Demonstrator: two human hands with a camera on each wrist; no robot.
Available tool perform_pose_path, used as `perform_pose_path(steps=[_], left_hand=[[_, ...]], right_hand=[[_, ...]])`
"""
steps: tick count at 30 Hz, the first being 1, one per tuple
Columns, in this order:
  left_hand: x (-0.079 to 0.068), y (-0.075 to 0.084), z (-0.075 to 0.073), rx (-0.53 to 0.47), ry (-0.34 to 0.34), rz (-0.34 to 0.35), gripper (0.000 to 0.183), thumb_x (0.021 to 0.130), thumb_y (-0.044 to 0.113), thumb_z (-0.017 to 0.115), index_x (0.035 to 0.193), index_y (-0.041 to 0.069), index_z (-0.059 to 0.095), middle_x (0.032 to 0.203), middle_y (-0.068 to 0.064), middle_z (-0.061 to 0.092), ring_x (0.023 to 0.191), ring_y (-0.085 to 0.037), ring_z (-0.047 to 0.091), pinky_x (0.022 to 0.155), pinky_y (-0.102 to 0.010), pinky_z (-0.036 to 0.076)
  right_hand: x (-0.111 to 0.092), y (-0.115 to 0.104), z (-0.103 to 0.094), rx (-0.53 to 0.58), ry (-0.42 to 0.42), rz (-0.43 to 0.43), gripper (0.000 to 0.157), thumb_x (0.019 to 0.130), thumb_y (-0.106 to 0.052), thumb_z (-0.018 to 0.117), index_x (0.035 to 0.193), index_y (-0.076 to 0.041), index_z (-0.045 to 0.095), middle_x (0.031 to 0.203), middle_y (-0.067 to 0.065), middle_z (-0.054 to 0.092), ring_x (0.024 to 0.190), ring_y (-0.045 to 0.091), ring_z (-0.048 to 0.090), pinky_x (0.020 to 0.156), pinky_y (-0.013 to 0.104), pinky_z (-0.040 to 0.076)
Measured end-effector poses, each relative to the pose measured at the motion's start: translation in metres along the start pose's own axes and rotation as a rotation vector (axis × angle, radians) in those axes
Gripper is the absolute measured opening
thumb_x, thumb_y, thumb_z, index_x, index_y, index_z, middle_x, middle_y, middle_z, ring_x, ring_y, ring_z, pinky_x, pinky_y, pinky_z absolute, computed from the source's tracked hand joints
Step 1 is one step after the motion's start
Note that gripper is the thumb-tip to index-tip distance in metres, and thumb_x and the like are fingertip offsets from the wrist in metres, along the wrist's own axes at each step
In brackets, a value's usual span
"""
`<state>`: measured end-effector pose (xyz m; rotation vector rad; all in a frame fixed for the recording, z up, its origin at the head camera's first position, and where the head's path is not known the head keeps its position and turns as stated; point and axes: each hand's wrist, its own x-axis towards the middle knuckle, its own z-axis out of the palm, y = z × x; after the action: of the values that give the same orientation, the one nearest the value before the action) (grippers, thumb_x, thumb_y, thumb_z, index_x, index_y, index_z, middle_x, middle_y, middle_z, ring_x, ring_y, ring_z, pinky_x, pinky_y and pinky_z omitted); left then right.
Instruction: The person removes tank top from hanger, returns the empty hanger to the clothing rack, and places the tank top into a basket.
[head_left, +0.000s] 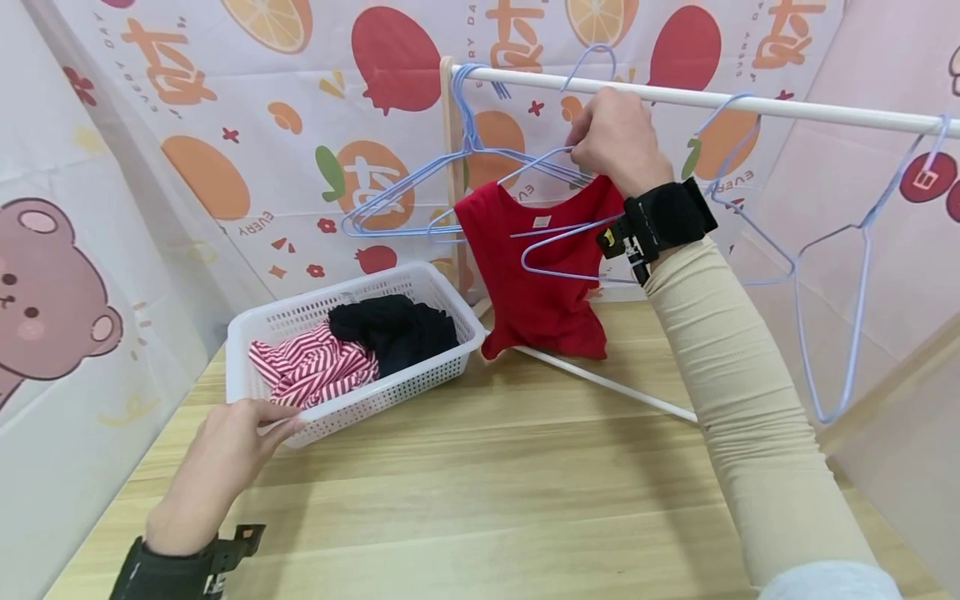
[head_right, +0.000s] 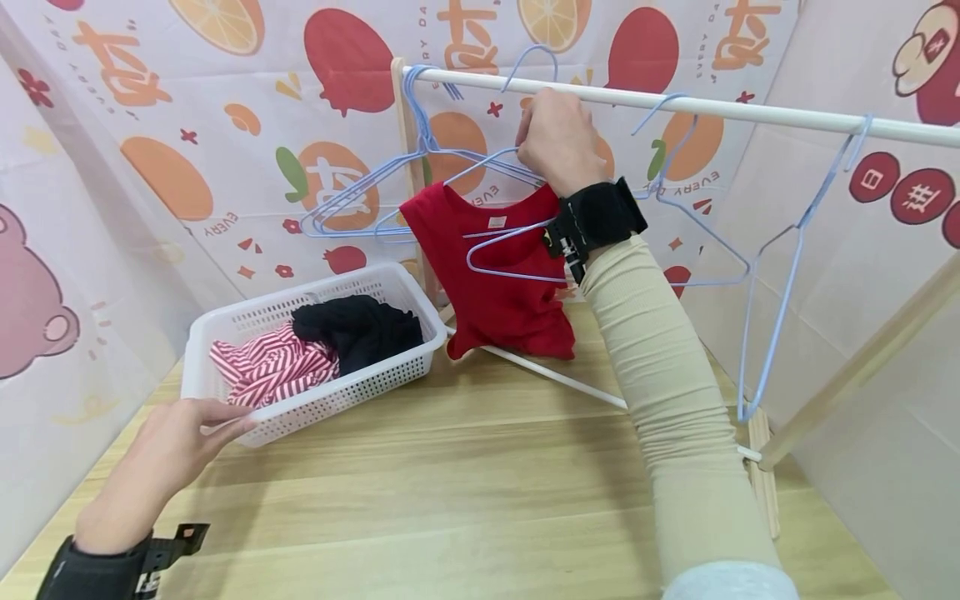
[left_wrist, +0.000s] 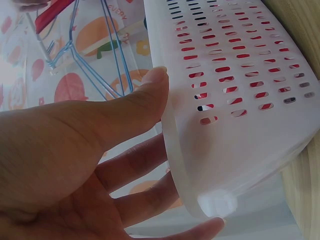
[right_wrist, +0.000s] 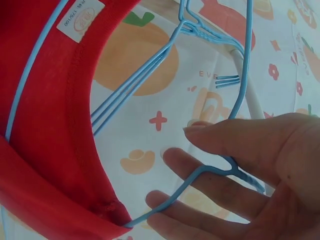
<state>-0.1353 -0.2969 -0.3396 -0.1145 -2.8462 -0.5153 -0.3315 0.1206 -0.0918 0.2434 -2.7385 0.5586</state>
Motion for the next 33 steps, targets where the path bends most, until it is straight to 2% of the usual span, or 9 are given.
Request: perform_pose_path(steps=[7, 11, 13, 16, 20, 22, 29, 31, 33], left_hand=[[-0.001, 0.0, 0.001, -0.002, 0.012, 0.007, 0.022, 0.089, 0.02, 0.081, 0.1, 0.0, 0.081, 0.095, -0.027, 0.076, 0.075, -0.039, 0.071, 0.065, -0.055, 0.052], [-0.001, 0.0, 0.001, -0.006, 0.009, 0.005, 0.022, 0.089, 0.02, 0.08, 0.101, 0.001, 0.081, 0.096, -0.028, 0.076, 0.078, -0.043, 0.071, 0.068, -0.058, 0.053], [-0.001, 0.0, 0.0, -0.006, 0.009, 0.005, 0.022, 0.089, 0.02, 0.08, 0.101, 0.001, 0.08, 0.097, -0.029, 0.075, 0.081, -0.047, 0.071, 0.069, -0.06, 0.053], [-0.001, 0.0, 0.0, -0.005, 0.009, 0.003, 0.022, 0.089, 0.019, 0.08, 0.101, 0.001, 0.08, 0.097, -0.029, 0.075, 0.08, -0.046, 0.071, 0.068, -0.059, 0.053], [-0.001, -0.001, 0.0, -0.001, 0.006, -0.001, 0.023, 0.089, 0.02, 0.08, 0.101, 0.0, 0.081, 0.093, -0.027, 0.076, 0.071, -0.034, 0.068, 0.062, -0.052, 0.051], [-0.002, -0.001, 0.0, -0.003, 0.009, -0.001, 0.023, 0.089, 0.02, 0.081, 0.101, 0.0, 0.081, 0.092, -0.026, 0.076, 0.07, -0.032, 0.067, 0.061, -0.051, 0.051], [-0.003, 0.0, 0.001, -0.009, 0.021, 0.006, 0.022, 0.089, 0.019, 0.081, 0.1, 0.001, 0.081, 0.095, -0.028, 0.076, 0.077, -0.044, 0.071, 0.067, -0.058, 0.053], [-0.003, 0.0, 0.001, -0.008, 0.017, 0.005, 0.022, 0.089, 0.019, 0.081, 0.101, 0.0, 0.081, 0.095, -0.028, 0.076, 0.076, -0.042, 0.071, 0.066, -0.057, 0.053], [-0.002, -0.001, 0.001, -0.007, 0.02, 0.006, 0.022, 0.089, 0.019, 0.081, 0.1, 0.001, 0.081, 0.096, -0.028, 0.076, 0.079, -0.046, 0.071, 0.068, -0.059, 0.053]], right_hand=[[0.0, 0.005, 0.007, 0.013, 0.064, -0.025, 0.028, 0.098, -0.01, 0.06, 0.12, 0.0, 0.075, 0.118, 0.02, 0.074, 0.128, 0.03, 0.051, 0.104, 0.045, 0.051], [0.001, 0.012, 0.011, 0.003, 0.068, -0.058, 0.03, 0.098, -0.008, 0.057, 0.119, 0.005, 0.074, 0.119, 0.024, 0.071, 0.125, 0.034, 0.053, 0.104, 0.048, 0.051], [0.003, 0.015, 0.011, -0.003, 0.05, -0.055, 0.032, 0.098, -0.008, 0.056, 0.122, 0.005, 0.073, 0.123, 0.024, 0.07, 0.123, 0.035, 0.055, 0.103, 0.049, 0.051], [0.007, 0.018, 0.01, -0.009, 0.009, -0.032, 0.034, 0.099, -0.009, 0.054, 0.126, 0.004, 0.07, 0.128, 0.023, 0.068, 0.122, 0.036, 0.056, 0.102, 0.049, 0.051], [0.014, 0.019, 0.01, -0.02, -0.016, -0.026, 0.035, 0.1, -0.011, 0.052, 0.127, 0.005, 0.069, 0.132, 0.023, 0.065, 0.126, 0.036, 0.052, 0.104, 0.05, 0.049], [0.017, 0.018, 0.01, -0.033, -0.018, -0.028, 0.036, 0.102, -0.011, 0.05, 0.129, 0.005, 0.067, 0.134, 0.023, 0.064, 0.126, 0.036, 0.051, 0.105, 0.049, 0.047], [0.023, 0.023, 0.011, -0.093, -0.107, 0.032, 0.042, 0.103, -0.014, 0.043, 0.138, 0.005, 0.056, 0.137, 0.022, 0.058, 0.119, 0.034, 0.051, 0.104, 0.046, 0.046], [0.023, 0.026, 0.012, -0.109, -0.135, 0.032, 0.042, 0.102, -0.014, 0.044, 0.137, 0.005, 0.057, 0.135, 0.022, 0.059, 0.117, 0.034, 0.052, 0.103, 0.046, 0.046], [0.023, 0.027, 0.014, -0.116, -0.162, 0.023, 0.041, 0.102, -0.014, 0.048, 0.136, 0.005, 0.06, 0.133, 0.022, 0.06, 0.115, 0.034, 0.051, 0.101, 0.046, 0.046]])
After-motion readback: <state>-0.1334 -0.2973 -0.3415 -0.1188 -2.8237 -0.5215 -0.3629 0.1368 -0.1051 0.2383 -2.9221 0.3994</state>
